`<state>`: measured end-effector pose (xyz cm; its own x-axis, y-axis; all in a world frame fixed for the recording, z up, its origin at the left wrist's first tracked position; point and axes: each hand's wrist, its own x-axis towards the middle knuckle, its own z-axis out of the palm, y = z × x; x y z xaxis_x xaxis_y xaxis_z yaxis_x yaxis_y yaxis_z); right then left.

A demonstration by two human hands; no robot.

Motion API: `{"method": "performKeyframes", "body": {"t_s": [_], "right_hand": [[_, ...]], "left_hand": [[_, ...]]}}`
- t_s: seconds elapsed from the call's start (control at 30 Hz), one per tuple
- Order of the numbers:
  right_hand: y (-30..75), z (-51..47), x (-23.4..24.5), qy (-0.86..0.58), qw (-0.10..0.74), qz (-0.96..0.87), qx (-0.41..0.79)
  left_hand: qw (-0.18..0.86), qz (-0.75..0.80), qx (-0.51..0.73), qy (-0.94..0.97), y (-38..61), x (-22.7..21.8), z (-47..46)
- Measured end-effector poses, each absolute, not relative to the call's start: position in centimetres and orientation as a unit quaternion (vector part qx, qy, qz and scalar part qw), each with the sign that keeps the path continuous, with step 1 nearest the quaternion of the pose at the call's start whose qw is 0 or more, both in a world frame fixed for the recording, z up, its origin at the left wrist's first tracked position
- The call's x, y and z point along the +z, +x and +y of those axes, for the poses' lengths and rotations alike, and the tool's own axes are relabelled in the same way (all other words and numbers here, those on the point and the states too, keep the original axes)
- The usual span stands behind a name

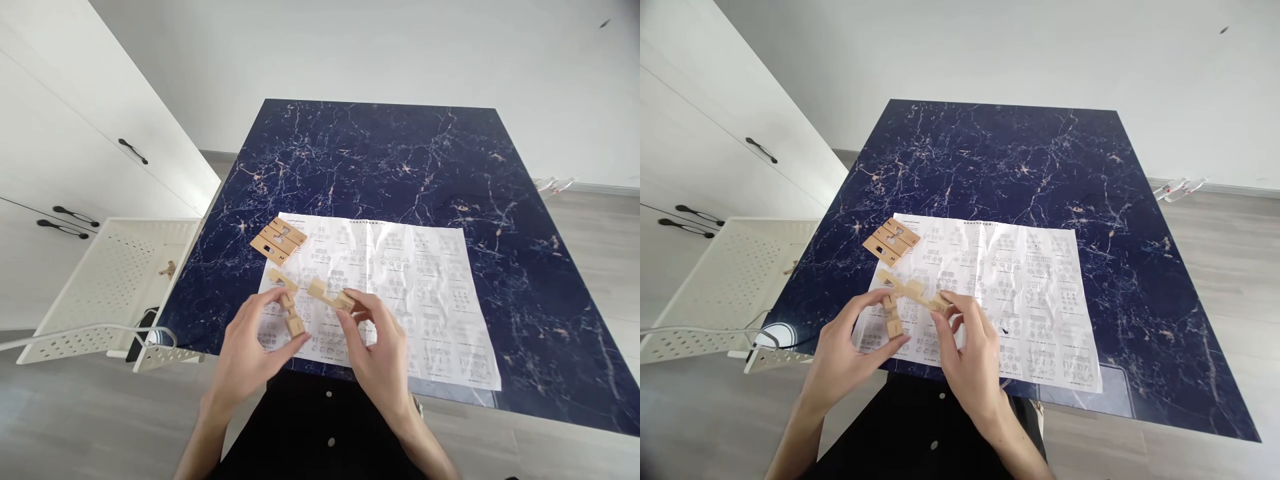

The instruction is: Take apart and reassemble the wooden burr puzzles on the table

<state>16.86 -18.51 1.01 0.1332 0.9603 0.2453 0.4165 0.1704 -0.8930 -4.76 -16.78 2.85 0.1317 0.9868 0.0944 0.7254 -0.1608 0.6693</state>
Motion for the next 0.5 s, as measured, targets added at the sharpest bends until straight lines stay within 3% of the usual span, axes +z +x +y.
{"method": "performKeyframes", "body": {"t_s": [0.17,0.5], "right_hand": [[16.0,-16.5,0.3,-0.650,0.403,-0.564,0.313],[13.4,-15.9,-1.1,-0.566,0.323,-0.687,0.323]], "left_hand": [[0.122,0.674,0.276,0.674,-5.9,1.1,-16.4],[0.110,0.677,0.278,0.673,-5.8,-0.5,-15.3]]}}
